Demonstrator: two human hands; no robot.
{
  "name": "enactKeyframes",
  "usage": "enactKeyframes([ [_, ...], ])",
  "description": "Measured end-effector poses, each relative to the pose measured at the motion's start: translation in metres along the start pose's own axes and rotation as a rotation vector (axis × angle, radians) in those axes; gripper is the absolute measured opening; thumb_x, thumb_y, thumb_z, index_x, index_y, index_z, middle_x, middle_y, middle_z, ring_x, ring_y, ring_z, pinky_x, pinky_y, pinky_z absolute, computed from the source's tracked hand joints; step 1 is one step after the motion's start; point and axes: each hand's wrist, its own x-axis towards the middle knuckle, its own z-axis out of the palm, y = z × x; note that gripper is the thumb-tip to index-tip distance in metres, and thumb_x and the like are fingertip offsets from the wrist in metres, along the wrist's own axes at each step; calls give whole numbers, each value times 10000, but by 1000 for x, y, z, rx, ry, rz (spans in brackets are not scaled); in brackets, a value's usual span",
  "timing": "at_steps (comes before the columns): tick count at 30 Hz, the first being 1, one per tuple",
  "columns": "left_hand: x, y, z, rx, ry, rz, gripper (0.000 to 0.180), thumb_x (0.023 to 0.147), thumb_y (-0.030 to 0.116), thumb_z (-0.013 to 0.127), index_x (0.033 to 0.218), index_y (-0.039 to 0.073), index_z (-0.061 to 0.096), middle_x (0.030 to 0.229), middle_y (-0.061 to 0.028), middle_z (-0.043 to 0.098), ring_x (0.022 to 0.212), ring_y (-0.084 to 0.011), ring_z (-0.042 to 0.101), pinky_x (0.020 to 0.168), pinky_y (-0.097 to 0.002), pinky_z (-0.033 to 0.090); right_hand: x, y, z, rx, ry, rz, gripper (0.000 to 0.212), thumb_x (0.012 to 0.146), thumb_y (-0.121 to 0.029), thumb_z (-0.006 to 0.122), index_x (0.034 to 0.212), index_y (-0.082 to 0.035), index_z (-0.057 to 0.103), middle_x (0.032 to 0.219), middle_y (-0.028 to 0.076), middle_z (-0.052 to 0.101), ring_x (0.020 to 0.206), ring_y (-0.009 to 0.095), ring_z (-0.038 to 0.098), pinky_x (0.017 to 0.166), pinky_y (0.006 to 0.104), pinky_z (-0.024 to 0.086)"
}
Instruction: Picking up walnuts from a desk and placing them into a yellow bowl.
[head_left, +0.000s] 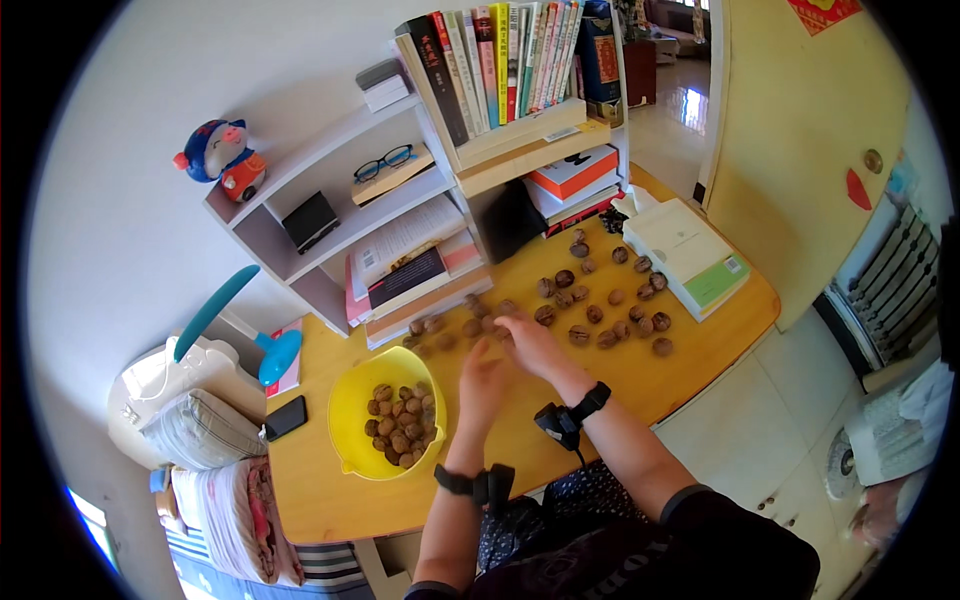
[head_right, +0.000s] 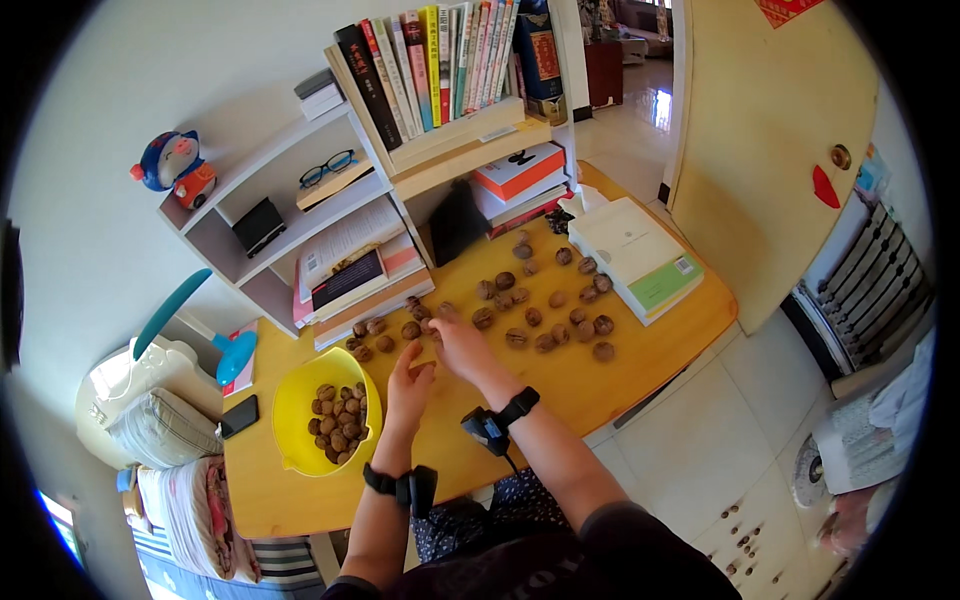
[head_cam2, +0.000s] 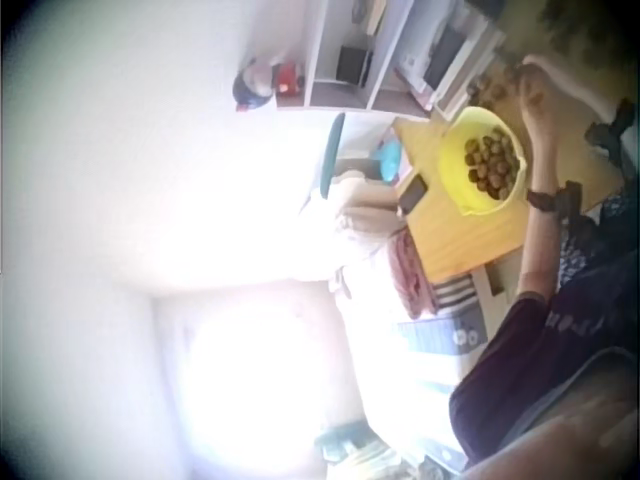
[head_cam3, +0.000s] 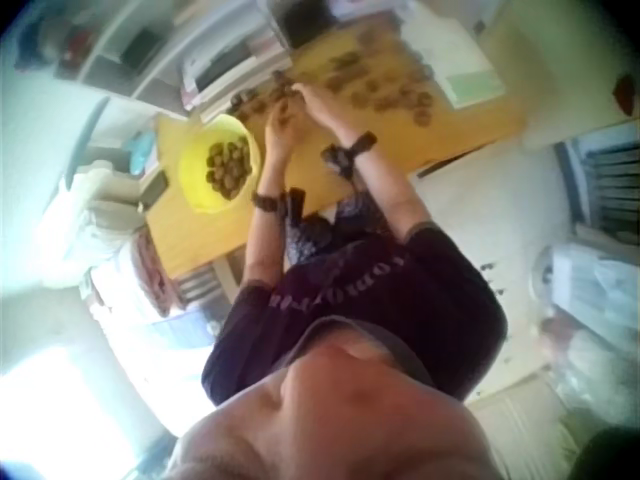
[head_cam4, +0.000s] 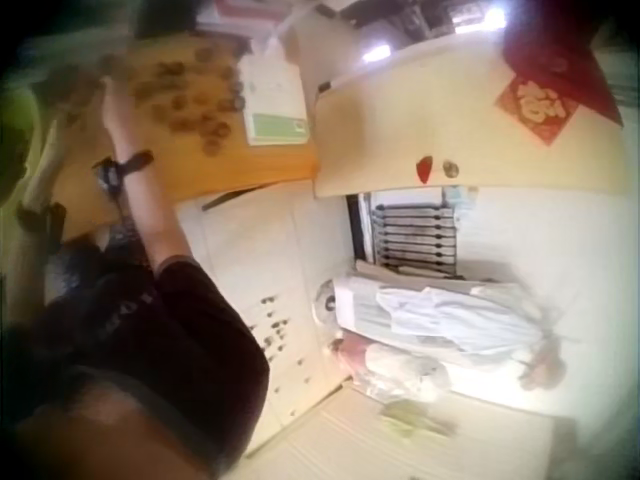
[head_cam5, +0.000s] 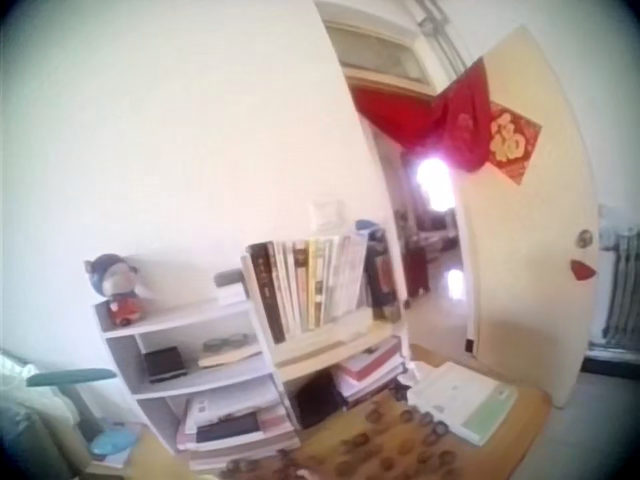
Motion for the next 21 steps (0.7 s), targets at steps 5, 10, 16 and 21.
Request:
enactKeyframes([
  [5, 35, -37, 25, -288, 7, -224, 508, 855, 12, 477, 1345, 0, 344, 1244, -121, 477, 1046, -195, 532, 840, -279, 453, 5, 29, 16, -101, -89, -47, 350, 810, -47, 515, 1160, -65, 524, 1146, 178, 533, 1019, 329, 546, 860, 383, 451],
  [10, 43, -58, 20, -428, -21, -241, 447, 860, 6, 466, 1302, -4, 396, 1210, -105, 497, 1034, -187, 532, 845, -284, 454, 0, 30, 22, -56, -111, -67, 271, 790, -66, 567, 1057, -34, 538, 1046, 210, 578, 965, 348, 573, 781, 408, 480],
  [16, 2, 5, 16, -454, 83, -39, 351, 868, -7, 481, 1220, -14, 478, 1118, -87, 559, 956, -151, 562, 820, -259, 462, -16, -18, -12, 137, -12, -68, 320, 759, -54, 614, 1065, -56, 519, 1027, 171, 573, 930, 349, 579, 767, 394, 483],
  [21, -31, 60, -50, -51, 220, 471, 364, 841, -81, 485, 1201, -23, 497, 1116, -103, 576, 951, -128, 566, 805, -247, 461, -23, -100, -17, 282, 88, -351, 346, 751, -48, 617, 1078, -42, 504, 1026, 158, 569, 910, 338, 583, 765, 391, 480],
])
